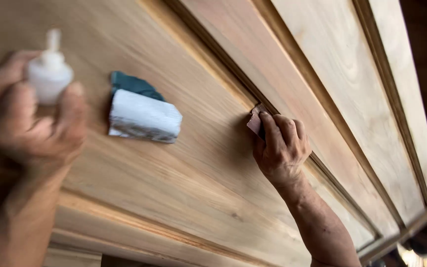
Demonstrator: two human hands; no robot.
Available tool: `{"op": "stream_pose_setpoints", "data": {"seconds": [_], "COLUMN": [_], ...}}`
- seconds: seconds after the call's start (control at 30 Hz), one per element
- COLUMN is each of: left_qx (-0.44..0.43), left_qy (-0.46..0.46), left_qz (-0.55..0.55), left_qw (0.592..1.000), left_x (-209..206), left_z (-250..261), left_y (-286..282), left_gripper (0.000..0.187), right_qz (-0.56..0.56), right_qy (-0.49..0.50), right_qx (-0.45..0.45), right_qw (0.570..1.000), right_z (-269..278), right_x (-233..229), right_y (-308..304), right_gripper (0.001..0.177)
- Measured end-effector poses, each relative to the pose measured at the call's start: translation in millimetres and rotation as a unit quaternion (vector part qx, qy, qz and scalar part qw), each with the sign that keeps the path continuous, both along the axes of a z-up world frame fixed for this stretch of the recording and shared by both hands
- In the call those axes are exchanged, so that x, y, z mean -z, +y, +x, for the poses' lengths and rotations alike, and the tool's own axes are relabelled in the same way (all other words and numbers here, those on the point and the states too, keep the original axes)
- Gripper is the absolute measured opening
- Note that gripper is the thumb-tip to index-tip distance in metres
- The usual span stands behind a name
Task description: The recorder sands a large wooden panel and applies glue to the joints.
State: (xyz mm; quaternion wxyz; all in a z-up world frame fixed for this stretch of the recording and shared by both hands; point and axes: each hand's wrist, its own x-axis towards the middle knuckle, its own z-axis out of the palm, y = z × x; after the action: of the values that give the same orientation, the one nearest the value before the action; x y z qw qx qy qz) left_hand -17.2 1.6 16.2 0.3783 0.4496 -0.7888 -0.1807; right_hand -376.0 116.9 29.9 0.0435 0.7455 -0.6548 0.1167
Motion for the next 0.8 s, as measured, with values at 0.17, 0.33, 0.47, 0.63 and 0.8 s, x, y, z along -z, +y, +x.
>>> {"op": "stream_pose_setpoints", "data": {"seconds": [0.17,0.33,0.47,0.63,0.8], "left_qx": [0.024,-0.039,0.004,-0.027,0.01], "left_qy": [0.034,0.047,0.08,-0.007,0.16], "left_qz": [0.0,-0.001,0.021,-0.041,0.131], "left_qw": [0.999,0.998,0.997,0.999,0.978], "left_x": [4.2,3.9,3.3,4.5,20.2], "left_z": [4.8,12.8,8.7,14.1,12.6], "left_y": [-0.6,4.0,11.0,6.4,16.6], "left_gripper": [0.03,0.027,0.024,0.02,0.039], "right_qz": [-0.029,-0.021,-0.017,-0.008,-0.034], "right_qy": [0.01,-0.009,0.0,-0.009,0.028], "right_qx": [-0.041,-0.041,-0.012,0.005,0.01], "right_qw": [0.999,0.999,1.0,1.0,0.999], "right_z": [2.3,-0.7,4.3,-7.4,-14.5], "right_x": [10.3,6.7,-4.9,2.6,3.5], "right_y": [-19.5,-13.5,-9.6,6.7,17.7], "right_gripper": [0.018,0.01,0.018,0.008,0.018]}}
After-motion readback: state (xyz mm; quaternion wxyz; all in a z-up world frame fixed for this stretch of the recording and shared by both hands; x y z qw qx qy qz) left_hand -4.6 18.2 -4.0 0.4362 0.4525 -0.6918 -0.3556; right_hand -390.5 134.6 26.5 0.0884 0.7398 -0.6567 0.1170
